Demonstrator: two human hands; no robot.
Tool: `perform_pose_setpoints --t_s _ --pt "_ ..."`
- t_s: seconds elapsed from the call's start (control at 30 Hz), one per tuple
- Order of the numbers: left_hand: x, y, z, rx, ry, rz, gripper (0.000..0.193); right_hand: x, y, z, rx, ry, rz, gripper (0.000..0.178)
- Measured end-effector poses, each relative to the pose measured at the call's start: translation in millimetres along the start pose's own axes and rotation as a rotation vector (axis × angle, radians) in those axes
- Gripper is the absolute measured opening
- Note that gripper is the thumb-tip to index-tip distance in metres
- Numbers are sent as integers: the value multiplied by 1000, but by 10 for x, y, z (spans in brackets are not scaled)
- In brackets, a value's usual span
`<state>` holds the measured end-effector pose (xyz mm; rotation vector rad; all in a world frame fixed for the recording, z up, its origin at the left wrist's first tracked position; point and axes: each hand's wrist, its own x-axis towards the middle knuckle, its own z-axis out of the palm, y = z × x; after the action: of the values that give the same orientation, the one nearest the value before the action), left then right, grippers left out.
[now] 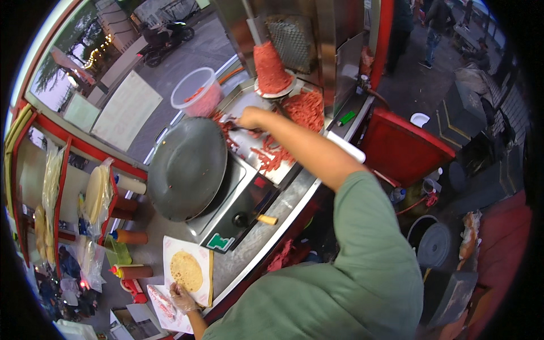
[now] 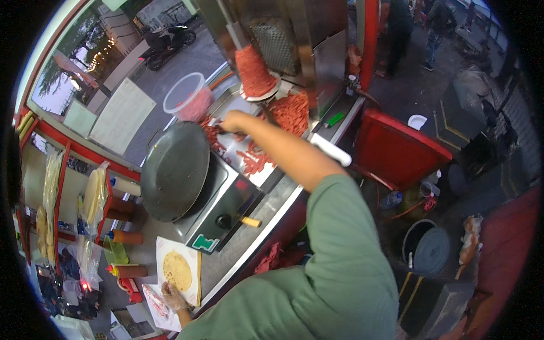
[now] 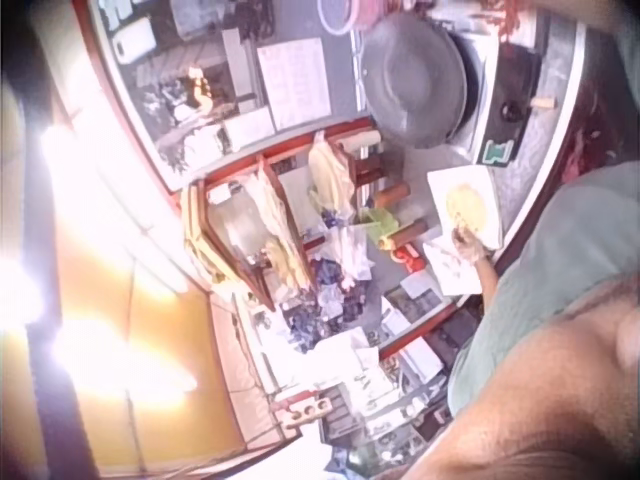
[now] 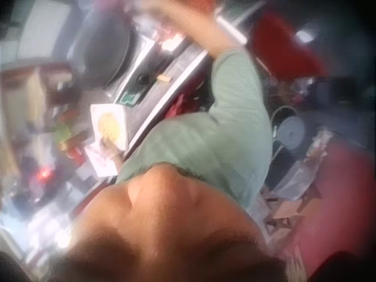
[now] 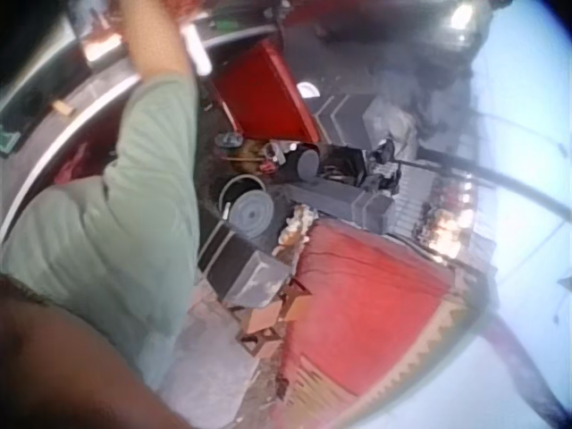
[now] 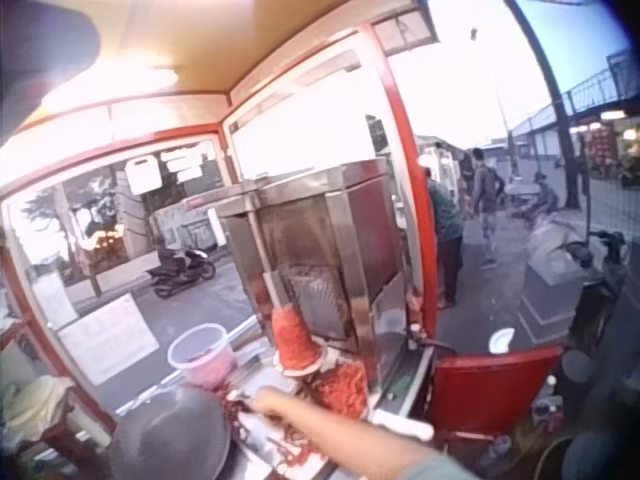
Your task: The person assembles two flatbread wraps by placing cooked meat on tortillas, adding sauces, and folding them into paper wrappers. The person then hands the wrapped food to a customer and begins preparing another tortilla on a griddle.
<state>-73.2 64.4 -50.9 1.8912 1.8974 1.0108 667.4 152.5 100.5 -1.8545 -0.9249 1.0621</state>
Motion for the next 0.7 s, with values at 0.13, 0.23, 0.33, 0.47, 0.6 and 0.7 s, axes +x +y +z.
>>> perform_pose_setpoints --t_s 0.13,0.23,0.33,0.47,0.6,0.7 --pt "184 141 -14 94 10 99 37 669 -138 162 -130 138 -101 45" --pt "-68 803 -12 67 -138 -105 49 628 -211 230 -473 218 -168 22" --pt "-297 1377 -235 164 -227 -228 61 217 -374 252 -336 228 -39 28" --pt "-206 635 -203 93 -132 -116 48 -66 -461 182 -422 351 -166 34" --pt "-17 330 57 -34 -43 14 43 -212 -473 -335 -646 467 -289 35" --pt "-123 494 -87 56 -116 -66 46 -867 -829 -362 -575 440 -383 32"
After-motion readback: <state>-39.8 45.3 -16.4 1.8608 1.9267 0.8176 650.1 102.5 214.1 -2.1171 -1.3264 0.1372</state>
